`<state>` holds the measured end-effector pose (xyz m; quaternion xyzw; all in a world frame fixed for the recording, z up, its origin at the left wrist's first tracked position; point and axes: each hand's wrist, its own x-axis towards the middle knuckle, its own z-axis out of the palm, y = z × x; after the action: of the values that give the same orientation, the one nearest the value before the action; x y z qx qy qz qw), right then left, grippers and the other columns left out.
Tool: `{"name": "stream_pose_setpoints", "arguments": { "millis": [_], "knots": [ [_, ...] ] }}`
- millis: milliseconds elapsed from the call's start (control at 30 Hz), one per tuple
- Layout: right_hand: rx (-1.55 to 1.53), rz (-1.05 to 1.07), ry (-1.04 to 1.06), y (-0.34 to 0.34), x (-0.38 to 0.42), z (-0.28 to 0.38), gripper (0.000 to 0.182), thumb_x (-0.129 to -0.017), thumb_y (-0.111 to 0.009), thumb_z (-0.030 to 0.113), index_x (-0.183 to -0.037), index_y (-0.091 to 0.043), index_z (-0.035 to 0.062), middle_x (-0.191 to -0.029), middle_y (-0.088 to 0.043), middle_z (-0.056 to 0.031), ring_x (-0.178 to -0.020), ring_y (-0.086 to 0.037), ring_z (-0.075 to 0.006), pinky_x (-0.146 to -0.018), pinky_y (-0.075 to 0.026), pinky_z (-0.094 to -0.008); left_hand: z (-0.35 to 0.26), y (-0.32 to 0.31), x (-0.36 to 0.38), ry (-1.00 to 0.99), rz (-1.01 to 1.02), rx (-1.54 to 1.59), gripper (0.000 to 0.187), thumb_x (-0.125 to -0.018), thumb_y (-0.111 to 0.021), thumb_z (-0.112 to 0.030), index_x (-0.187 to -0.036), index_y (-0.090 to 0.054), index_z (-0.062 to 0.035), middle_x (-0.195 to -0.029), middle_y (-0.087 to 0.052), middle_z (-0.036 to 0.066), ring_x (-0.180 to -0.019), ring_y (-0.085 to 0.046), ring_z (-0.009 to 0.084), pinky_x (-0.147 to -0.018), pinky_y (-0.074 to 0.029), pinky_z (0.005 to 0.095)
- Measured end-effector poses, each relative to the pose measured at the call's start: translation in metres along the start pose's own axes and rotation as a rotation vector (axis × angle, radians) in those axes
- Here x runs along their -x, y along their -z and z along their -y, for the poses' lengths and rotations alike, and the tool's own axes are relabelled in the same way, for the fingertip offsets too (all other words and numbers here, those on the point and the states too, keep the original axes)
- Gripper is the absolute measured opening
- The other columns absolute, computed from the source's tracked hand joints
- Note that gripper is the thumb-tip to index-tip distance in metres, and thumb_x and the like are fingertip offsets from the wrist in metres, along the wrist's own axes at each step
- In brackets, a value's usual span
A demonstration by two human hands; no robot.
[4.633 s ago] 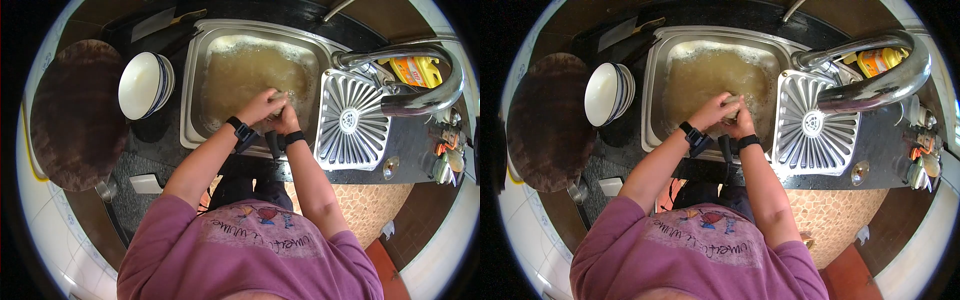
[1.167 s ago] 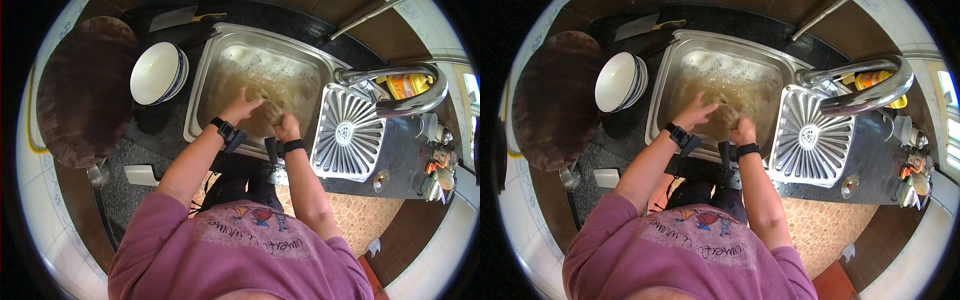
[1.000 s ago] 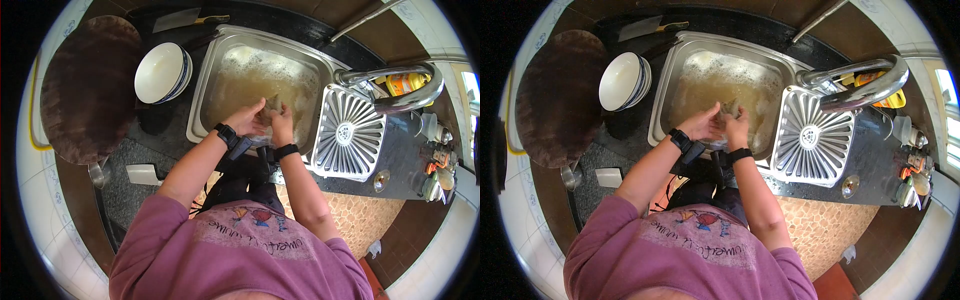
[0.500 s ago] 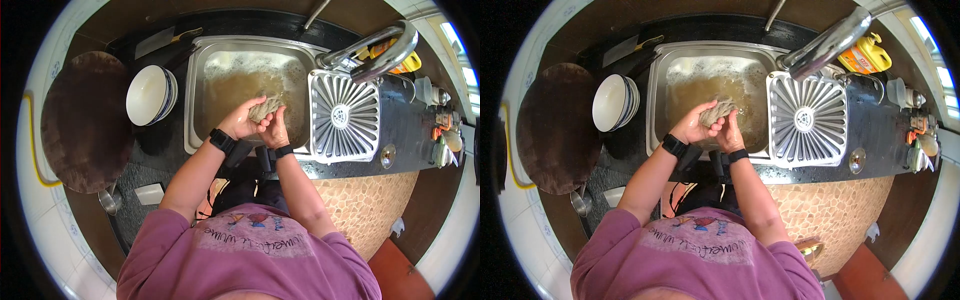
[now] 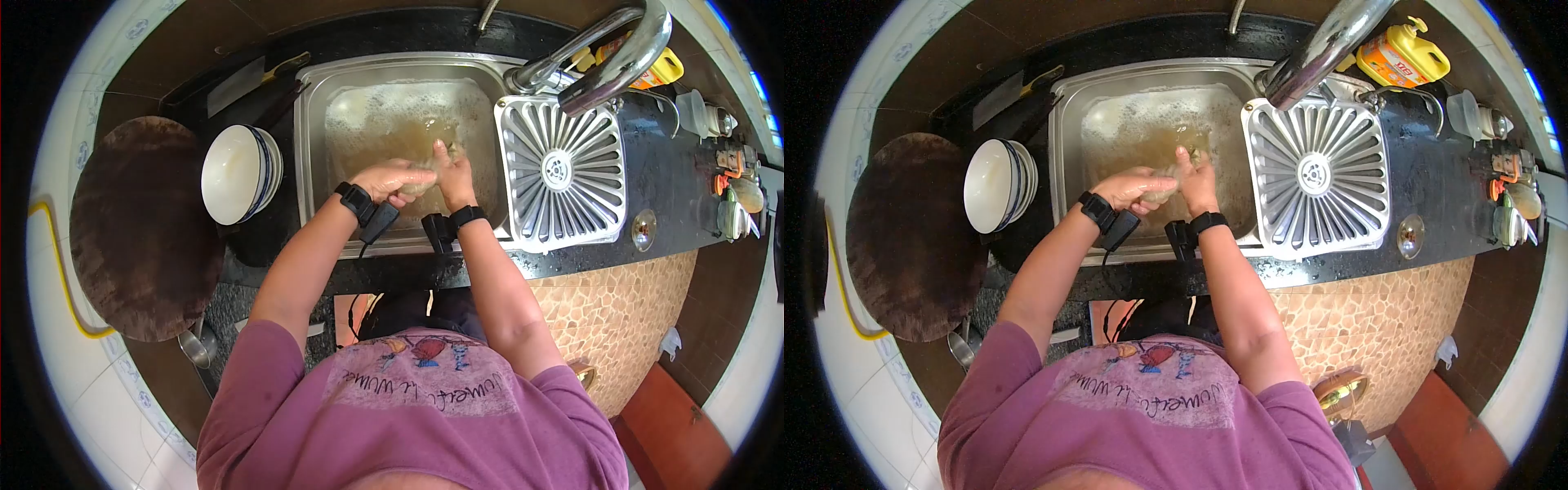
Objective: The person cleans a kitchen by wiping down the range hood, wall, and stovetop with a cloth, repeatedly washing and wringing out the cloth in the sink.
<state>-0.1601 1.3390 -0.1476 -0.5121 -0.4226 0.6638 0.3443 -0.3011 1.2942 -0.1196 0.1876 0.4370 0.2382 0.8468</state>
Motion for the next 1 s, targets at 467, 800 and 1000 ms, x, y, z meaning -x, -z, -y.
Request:
{"name": "stream_pose_setpoints", "arguments": {
  "millis": [467, 800, 1000],
  "knots": [
    [0.332, -0.085, -0.283, 0.005, -0.008, -0.019, 0.053, -0.085, -0.052, 0.04, -0.113, -0.048, -0.0052, -0.101, -0.057, -0.0196, -0.09, -0.055, -0.027, -0.073, -0.044, -0.035, 0.008, -0.013, -0.016, -0.241, -0.484, -1.443, 0.032, -0.08, -0.051, -0.031, -0.079, -0.056, 0.0007, -0.073, -0.061, 0.016, -0.067, -0.059, 0.0321, -0.06, -0.045, 0.0379],
    [-0.675, 0.222, -0.057, -0.009, 0.018, 0.005, 0.03, -0.09, -0.047, 0.026, -0.111, -0.045, 0.0043, -0.104, -0.052, -0.0085, -0.091, -0.051, -0.0191, -0.082, -0.043, -0.0365, 0.017, 0.0, -0.005, 0.011, 0.251, 0.611, 0.043, -0.086, -0.039, -0.046, -0.076, -0.047, -0.005, -0.045, -0.033, -0.003, -0.032, -0.027, 0.0069, -0.028, -0.02, 0.0203],
    [-0.617, 0.112, -0.134, -0.011, 0.013, 0.008, 0.022, -0.09, -0.048, 0.017, -0.105, -0.049, 0.0008, -0.07, -0.049, -0.0018, -0.066, -0.051, -0.0122, -0.069, -0.046, -0.0266, 0.008, -0.011, 0.007, -0.022, 0.089, 0.391, 0.026, -0.084, -0.05, -0.03, -0.077, -0.046, -0.0053, -0.052, -0.035, -0.003, -0.037, -0.026, 0.0052, -0.032, -0.019, 0.0182]
  ]
}}
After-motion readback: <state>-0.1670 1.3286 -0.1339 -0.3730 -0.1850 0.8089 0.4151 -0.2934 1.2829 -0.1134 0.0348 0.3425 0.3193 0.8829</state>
